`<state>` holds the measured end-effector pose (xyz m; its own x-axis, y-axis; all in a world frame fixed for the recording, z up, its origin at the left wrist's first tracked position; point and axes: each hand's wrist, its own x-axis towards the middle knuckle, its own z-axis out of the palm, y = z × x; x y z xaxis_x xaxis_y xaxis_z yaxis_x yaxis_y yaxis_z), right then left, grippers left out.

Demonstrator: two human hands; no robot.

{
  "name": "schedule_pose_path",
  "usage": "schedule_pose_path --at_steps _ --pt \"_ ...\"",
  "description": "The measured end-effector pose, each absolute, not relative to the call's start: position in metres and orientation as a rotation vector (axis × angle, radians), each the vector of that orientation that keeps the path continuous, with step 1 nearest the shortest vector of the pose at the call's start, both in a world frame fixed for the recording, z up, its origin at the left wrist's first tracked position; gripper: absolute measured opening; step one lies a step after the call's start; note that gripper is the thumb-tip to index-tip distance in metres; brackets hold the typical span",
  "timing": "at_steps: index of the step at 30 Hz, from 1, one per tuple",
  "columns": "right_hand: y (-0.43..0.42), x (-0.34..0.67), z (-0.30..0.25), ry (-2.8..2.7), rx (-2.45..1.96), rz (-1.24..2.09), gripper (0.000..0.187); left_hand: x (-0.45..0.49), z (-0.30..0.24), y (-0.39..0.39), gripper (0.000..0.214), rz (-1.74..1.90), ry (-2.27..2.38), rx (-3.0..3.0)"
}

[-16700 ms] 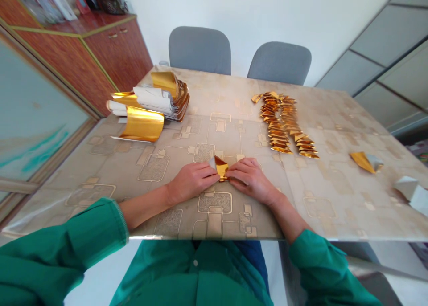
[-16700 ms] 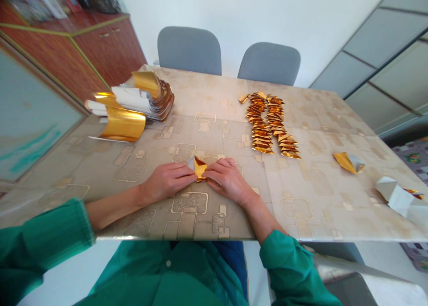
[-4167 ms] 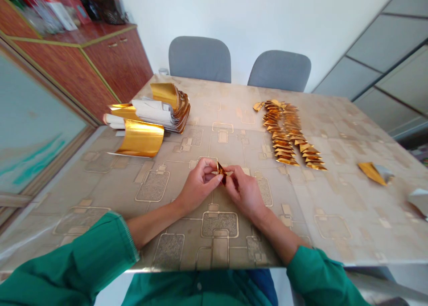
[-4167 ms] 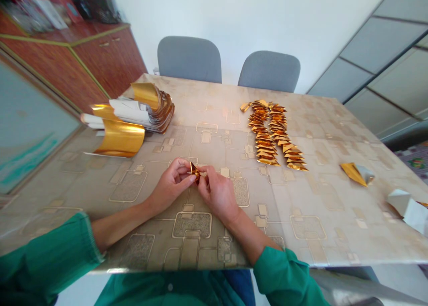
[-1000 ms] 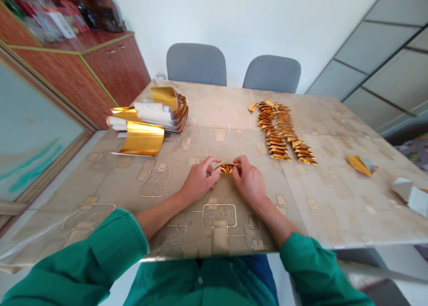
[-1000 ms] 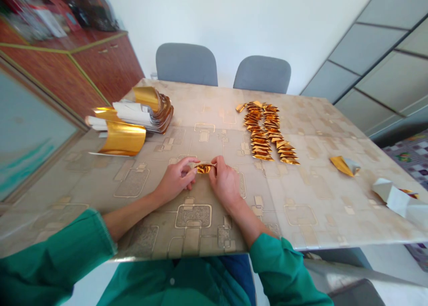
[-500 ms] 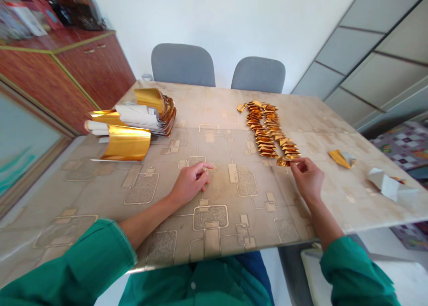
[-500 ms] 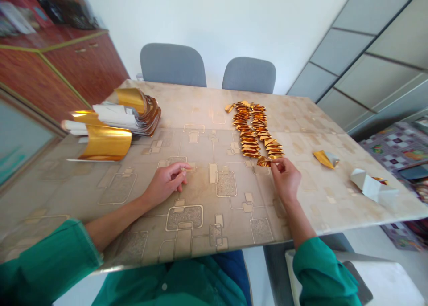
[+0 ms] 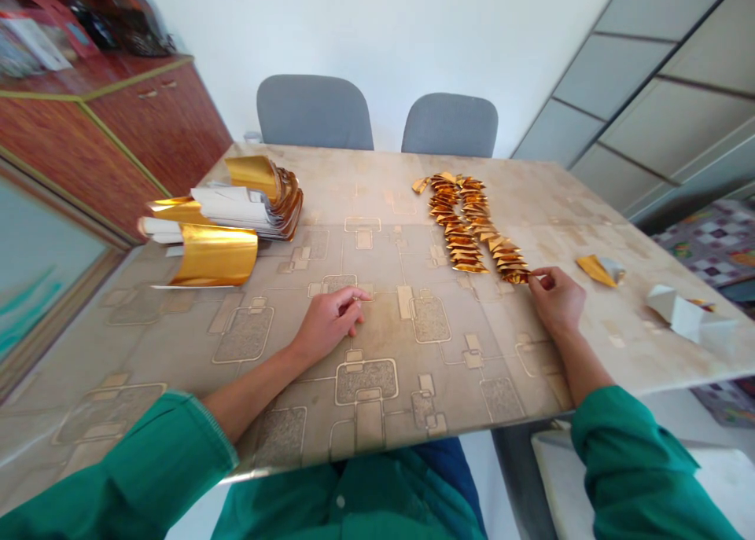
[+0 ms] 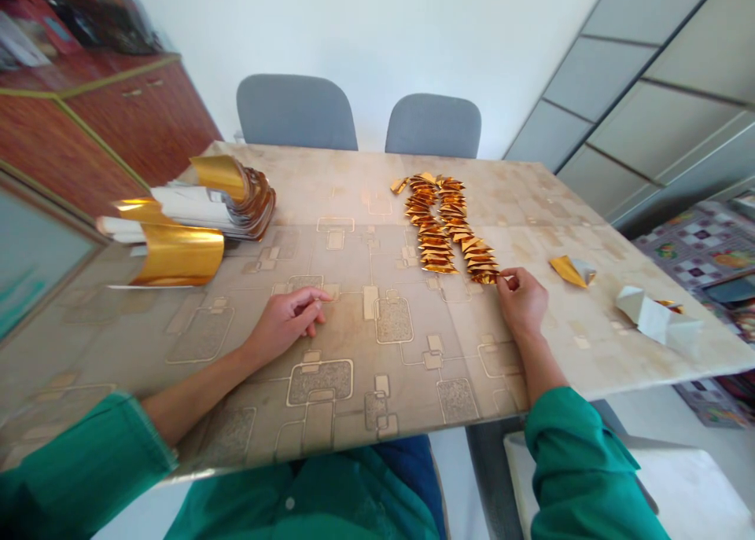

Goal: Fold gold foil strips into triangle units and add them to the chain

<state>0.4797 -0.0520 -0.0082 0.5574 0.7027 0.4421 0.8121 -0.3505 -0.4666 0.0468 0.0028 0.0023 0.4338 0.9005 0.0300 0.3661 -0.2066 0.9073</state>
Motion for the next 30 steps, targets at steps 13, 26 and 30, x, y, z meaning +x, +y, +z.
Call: schedule_pose_path --at_steps 13,26,30 --pt "-0.055 0.468 -0.007 -1.242 -2.274 -0.242 0.026 0.046 0.002 0.004 0.028 0.700 1.075 1.800" --pt "-0.066 0.447 -0.002 -1.574 -2.070 -0.442 0.023 0.046 0.002 0.003 0.028 0.702 1.051 1.825" --pt "-0.062 0.445 -0.004 -1.681 -2.024 -0.422 0.024 0.046 0.003 0.003 0.028 0.704 1.066 1.833"
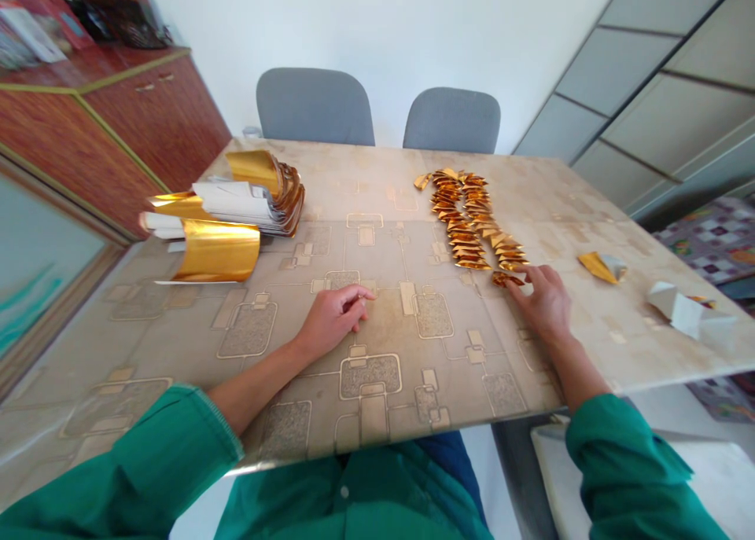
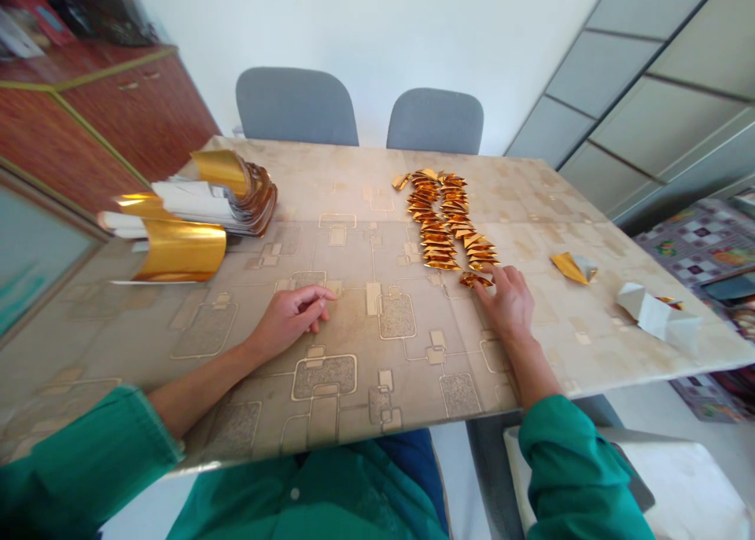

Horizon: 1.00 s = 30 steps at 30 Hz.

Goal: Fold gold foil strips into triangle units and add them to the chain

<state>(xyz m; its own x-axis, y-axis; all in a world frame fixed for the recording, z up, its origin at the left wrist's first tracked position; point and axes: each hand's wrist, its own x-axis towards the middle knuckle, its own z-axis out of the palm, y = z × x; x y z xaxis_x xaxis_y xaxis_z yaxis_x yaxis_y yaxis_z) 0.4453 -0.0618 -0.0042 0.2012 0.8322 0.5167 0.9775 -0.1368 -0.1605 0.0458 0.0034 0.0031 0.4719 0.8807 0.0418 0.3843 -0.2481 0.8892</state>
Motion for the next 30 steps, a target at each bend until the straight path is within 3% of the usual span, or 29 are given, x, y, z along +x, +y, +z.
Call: schedule_pose_path --at_steps 5,13,21,27,30 --pt "-0.053 0.452 -0.005 -1.705 -2.074 -0.463 0.016 0.046 0.003 0.003 0.028 0.707 1.050 1.826" --pt "-0.050 0.471 -0.002 -1.735 -2.108 -0.636 0.018 0.045 0.002 0.004 0.028 0.697 1.055 1.835" --pt "-0.066 0.492 0.002 -1.827 -1.901 -0.505 0.022 0.045 0.004 0.003 0.027 0.697 1.048 1.836" --pt "-0.064 0.509 0.002 -1.755 -1.889 -0.581 0.022 0.045 0.003 0.004 0.028 0.694 1.054 1.821" --pt "-0.058 0.502 0.002 -1.892 -1.783 -0.440 0.019 0.045 0.001 0.004 0.028 0.696 1.054 1.822"
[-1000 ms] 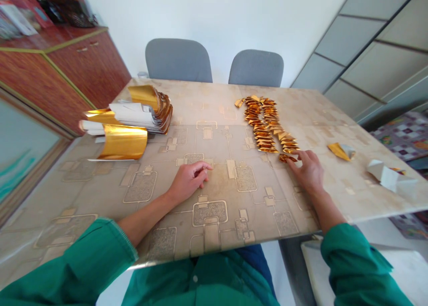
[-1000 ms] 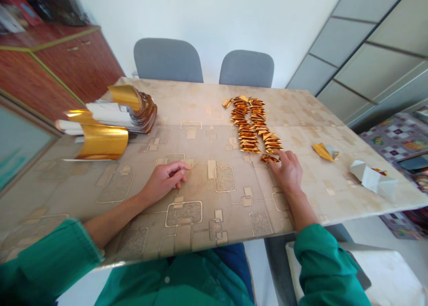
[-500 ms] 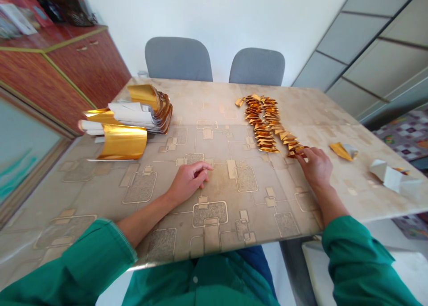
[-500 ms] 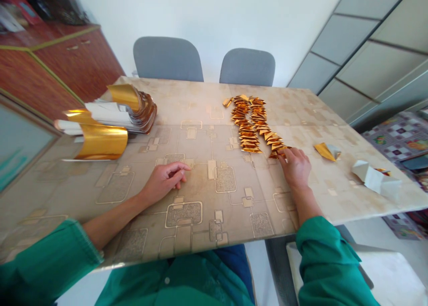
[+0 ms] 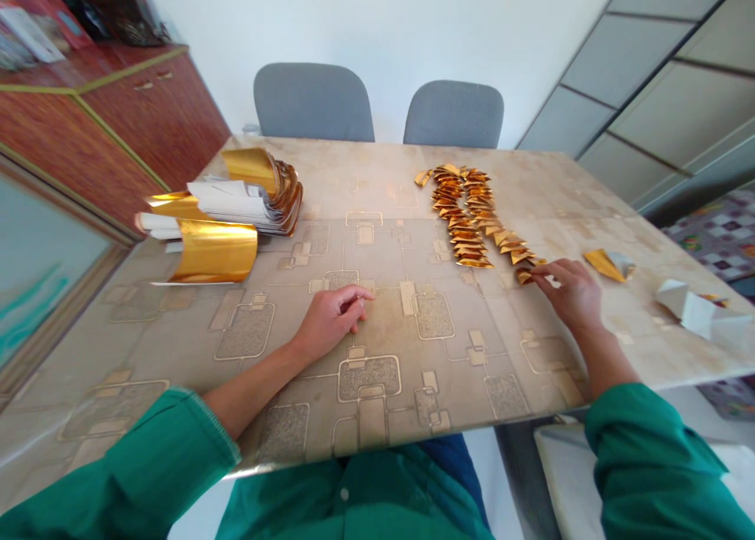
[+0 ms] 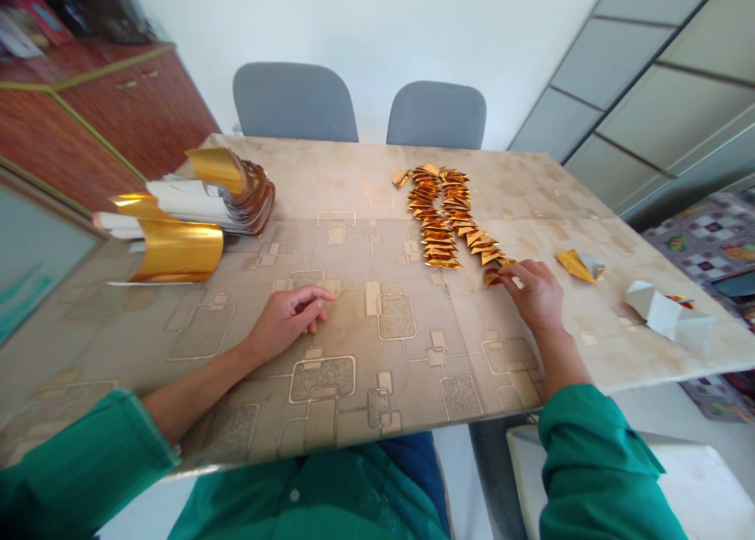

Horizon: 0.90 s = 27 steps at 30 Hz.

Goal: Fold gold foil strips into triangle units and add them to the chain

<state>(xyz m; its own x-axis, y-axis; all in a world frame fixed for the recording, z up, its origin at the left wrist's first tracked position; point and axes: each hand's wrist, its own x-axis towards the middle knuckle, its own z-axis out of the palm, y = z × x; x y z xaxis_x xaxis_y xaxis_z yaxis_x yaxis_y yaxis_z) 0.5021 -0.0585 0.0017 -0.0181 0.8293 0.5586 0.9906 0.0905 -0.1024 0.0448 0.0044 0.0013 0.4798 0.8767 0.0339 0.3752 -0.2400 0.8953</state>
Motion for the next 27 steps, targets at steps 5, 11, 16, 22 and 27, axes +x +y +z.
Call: schedule_pose_path --at_steps 5,11,16,22,27 --pt "-0.062 0.484 0.008 -1.999 -1.572 -0.215 0.017 0.044 0.000 0.004 0.028 0.702 1.044 1.814" --pt "-0.080 0.504 0.010 -1.892 -1.714 -0.354 0.017 0.044 0.002 0.004 0.028 0.696 1.042 1.821" --pt "-0.077 0.521 0.002 -1.789 -1.864 -0.561 0.024 0.045 0.002 0.004 0.028 0.707 1.039 1.830" --pt "-0.054 0.514 0.000 -1.835 -1.954 -0.572 0.021 0.045 0.002 0.004 0.029 0.709 1.051 1.815" --pt "-0.044 0.506 0.000 -1.776 -2.057 -0.542 0.018 0.044 0.000 0.004 0.028 0.708 1.049 1.814"
